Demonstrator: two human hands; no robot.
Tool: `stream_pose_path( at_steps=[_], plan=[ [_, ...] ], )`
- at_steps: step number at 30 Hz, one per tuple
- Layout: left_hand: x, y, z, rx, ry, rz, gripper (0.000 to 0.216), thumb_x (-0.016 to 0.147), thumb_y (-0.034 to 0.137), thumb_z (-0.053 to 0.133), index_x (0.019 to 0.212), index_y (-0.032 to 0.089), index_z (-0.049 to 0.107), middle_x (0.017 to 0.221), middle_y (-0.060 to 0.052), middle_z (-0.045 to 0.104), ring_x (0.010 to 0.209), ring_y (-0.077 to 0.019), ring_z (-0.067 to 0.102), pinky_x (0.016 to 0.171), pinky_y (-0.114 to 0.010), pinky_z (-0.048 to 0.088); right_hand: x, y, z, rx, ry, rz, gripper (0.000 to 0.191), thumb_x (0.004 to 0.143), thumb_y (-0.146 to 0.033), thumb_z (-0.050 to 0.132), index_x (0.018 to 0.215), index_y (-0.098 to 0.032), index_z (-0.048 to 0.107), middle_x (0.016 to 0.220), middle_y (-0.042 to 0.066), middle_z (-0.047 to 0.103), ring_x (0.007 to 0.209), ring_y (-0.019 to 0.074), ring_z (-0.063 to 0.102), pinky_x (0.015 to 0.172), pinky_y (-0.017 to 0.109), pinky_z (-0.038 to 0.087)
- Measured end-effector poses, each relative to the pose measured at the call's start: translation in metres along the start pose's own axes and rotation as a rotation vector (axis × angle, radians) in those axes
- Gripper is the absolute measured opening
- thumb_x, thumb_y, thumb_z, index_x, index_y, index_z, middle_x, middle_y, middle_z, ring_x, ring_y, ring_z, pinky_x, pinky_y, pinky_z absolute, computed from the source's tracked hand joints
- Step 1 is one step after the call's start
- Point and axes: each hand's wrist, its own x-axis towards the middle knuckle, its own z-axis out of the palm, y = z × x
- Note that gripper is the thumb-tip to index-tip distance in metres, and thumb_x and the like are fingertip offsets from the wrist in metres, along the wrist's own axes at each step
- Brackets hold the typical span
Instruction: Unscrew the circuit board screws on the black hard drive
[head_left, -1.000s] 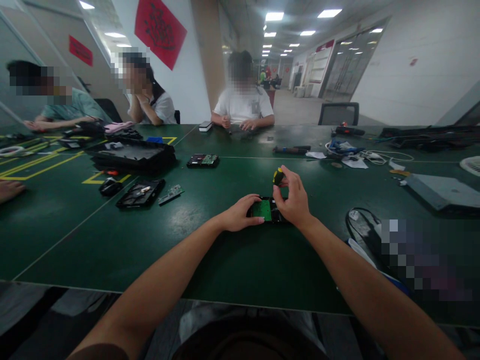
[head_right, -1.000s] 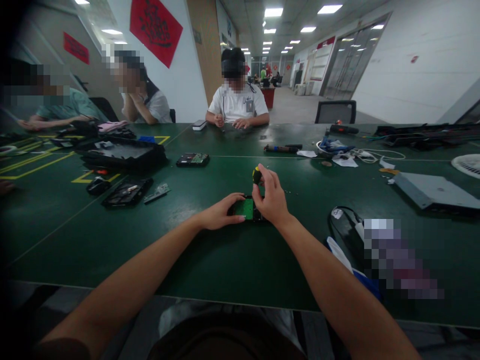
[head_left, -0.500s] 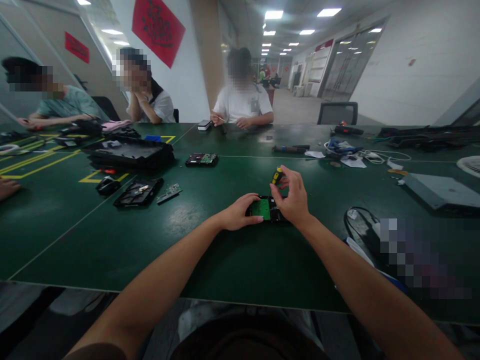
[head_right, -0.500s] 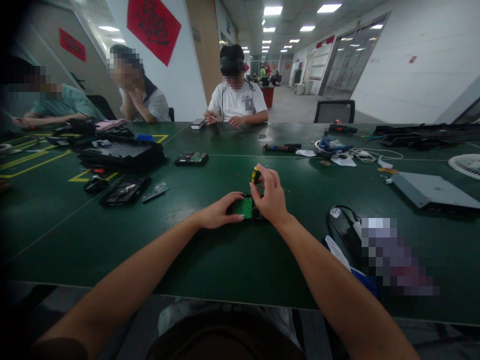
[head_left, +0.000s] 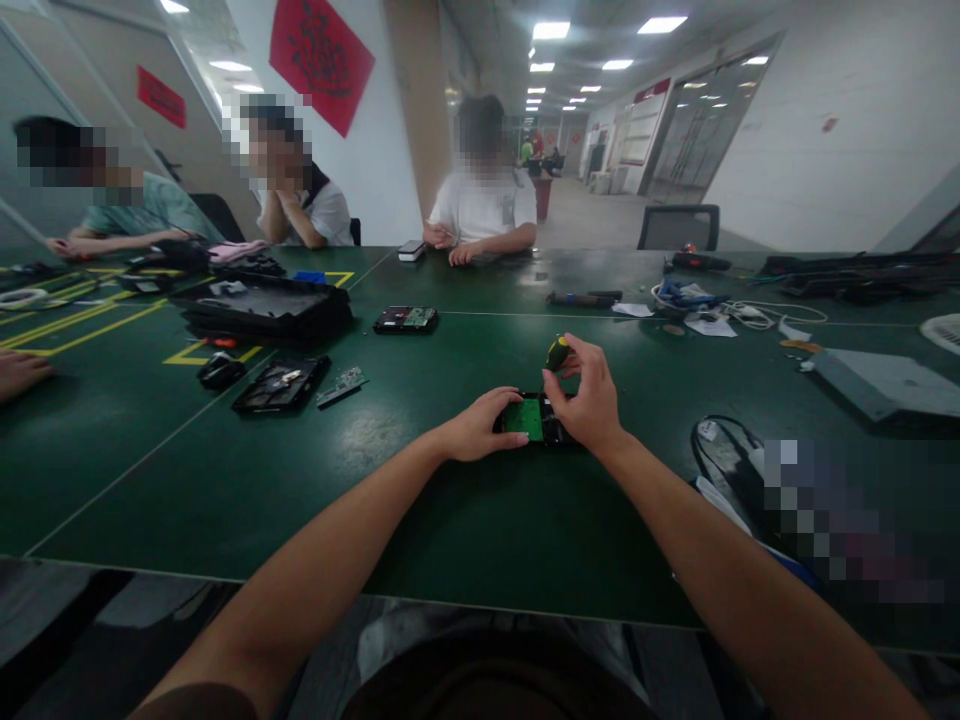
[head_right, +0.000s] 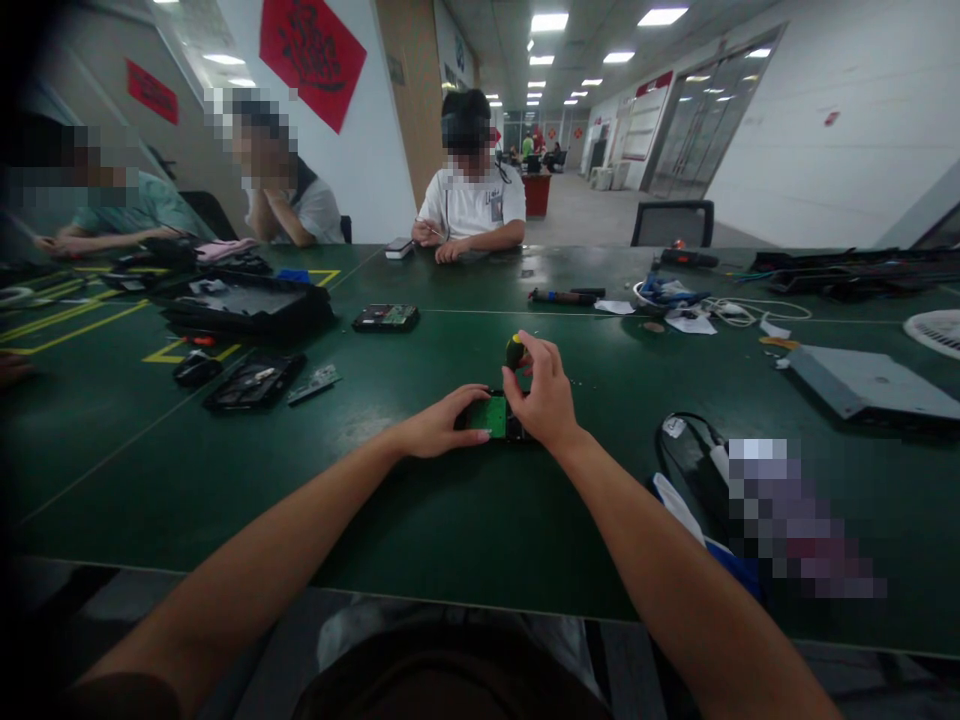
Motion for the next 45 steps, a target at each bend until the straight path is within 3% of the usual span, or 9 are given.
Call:
stream_pose_path(
  at_steps=[4, 10, 16, 21, 26, 33, 39, 45],
  plan=[
    [0.0001, -0.0014, 0.0009, -0.002, 0.002, 0.006, 0.075, 0.085, 0.055, 0.071, 0.145, 0.019, 0.045, 0.156, -0.016, 0.042, 0.144, -0.0333, 0.043, 0.120, -0.050, 0.037, -0.0012, 0.0019, 0.0015, 0.012, -0.011, 0.011, 0.066, 0.094, -0.021, 0.060, 0.153, -0.029, 0.032, 0.137, 0.013, 0.052, 0.093, 0.0224, 0.068, 0.085, 0.045, 0.063],
    [0.0008, -0.0038, 0.0017, 0.010, 0.009, 0.027, 0.075, 0.084, 0.056, 0.071, 0.144, 0.017, 0.046, 0.156, -0.017, 0.043, 0.144, -0.0325, 0.043, 0.122, -0.050, 0.035, -0.0001, -0.0001, -0.0007, -0.031, -0.014, 0.021, 0.067, 0.092, -0.024, 0.063, 0.152, -0.032, 0.035, 0.130, 0.012, 0.052, 0.093, 0.0240, 0.064, 0.074, 0.043, 0.064],
    [0.0015, -0.0051, 0.0021, 0.010, -0.001, 0.016, 0.075, 0.085, 0.056, 0.071, 0.145, 0.019, 0.046, 0.156, -0.016, 0.042, 0.145, -0.0327, 0.042, 0.121, -0.051, 0.035, 0.0018, -0.0022, -0.0021, 0.010, -0.054, 0.003, 0.067, 0.095, -0.020, 0.058, 0.155, -0.031, 0.031, 0.134, 0.013, 0.052, 0.100, 0.0247, 0.065, 0.089, 0.048, 0.062],
    [0.0011, -0.0040, 0.0020, 0.002, 0.004, 0.014, 0.075, 0.084, 0.055, 0.072, 0.145, 0.019, 0.047, 0.157, -0.016, 0.042, 0.145, -0.0331, 0.041, 0.122, -0.051, 0.035, 0.0019, -0.0013, -0.0027, -0.014, -0.040, 0.007, 0.066, 0.093, -0.024, 0.063, 0.153, -0.032, 0.035, 0.127, 0.012, 0.053, 0.094, 0.0236, 0.064, 0.079, 0.046, 0.063],
    [0.0009, -0.0042, 0.0019, -0.001, 0.002, 0.002, 0.075, 0.084, 0.055, 0.072, 0.146, 0.020, 0.046, 0.157, -0.016, 0.042, 0.145, -0.0327, 0.042, 0.122, -0.051, 0.035, 0.0026, -0.0031, -0.0032, 0.013, -0.059, -0.006, 0.064, 0.096, -0.020, 0.057, 0.154, -0.032, 0.034, 0.130, 0.011, 0.055, 0.095, 0.0221, 0.066, 0.088, 0.046, 0.061],
    [0.0000, -0.0031, 0.0013, -0.011, 0.000, 0.001, 0.076, 0.084, 0.055, 0.072, 0.146, 0.019, 0.045, 0.157, -0.016, 0.042, 0.146, -0.0333, 0.040, 0.122, -0.051, 0.034, 0.0026, -0.0038, -0.0044, -0.086, -0.054, 0.024, 0.069, 0.094, -0.027, 0.062, 0.156, -0.031, 0.032, 0.129, 0.012, 0.058, 0.091, 0.0247, 0.067, 0.077, 0.047, 0.063],
    [0.0004, -0.0036, 0.0004, -0.016, -0.010, 0.002, 0.076, 0.084, 0.056, 0.071, 0.145, 0.020, 0.046, 0.157, -0.016, 0.042, 0.145, -0.0331, 0.042, 0.121, -0.051, 0.035, 0.0019, -0.0037, -0.0038, -0.031, -0.075, 0.023, 0.069, 0.097, -0.025, 0.056, 0.159, -0.033, 0.027, 0.134, 0.012, 0.057, 0.099, 0.0274, 0.068, 0.089, 0.052, 0.062],
    [0.0003, -0.0035, 0.0005, -0.019, -0.006, -0.006, 0.077, 0.084, 0.055, 0.072, 0.146, 0.020, 0.045, 0.157, -0.016, 0.041, 0.146, -0.0334, 0.041, 0.122, -0.052, 0.033, 0.0020, -0.0027, -0.0037, -0.042, -0.043, 0.030, 0.066, 0.094, -0.030, 0.063, 0.153, -0.031, 0.035, 0.123, 0.012, 0.059, 0.093, 0.0255, 0.067, 0.080, 0.048, 0.064]
  ],
)
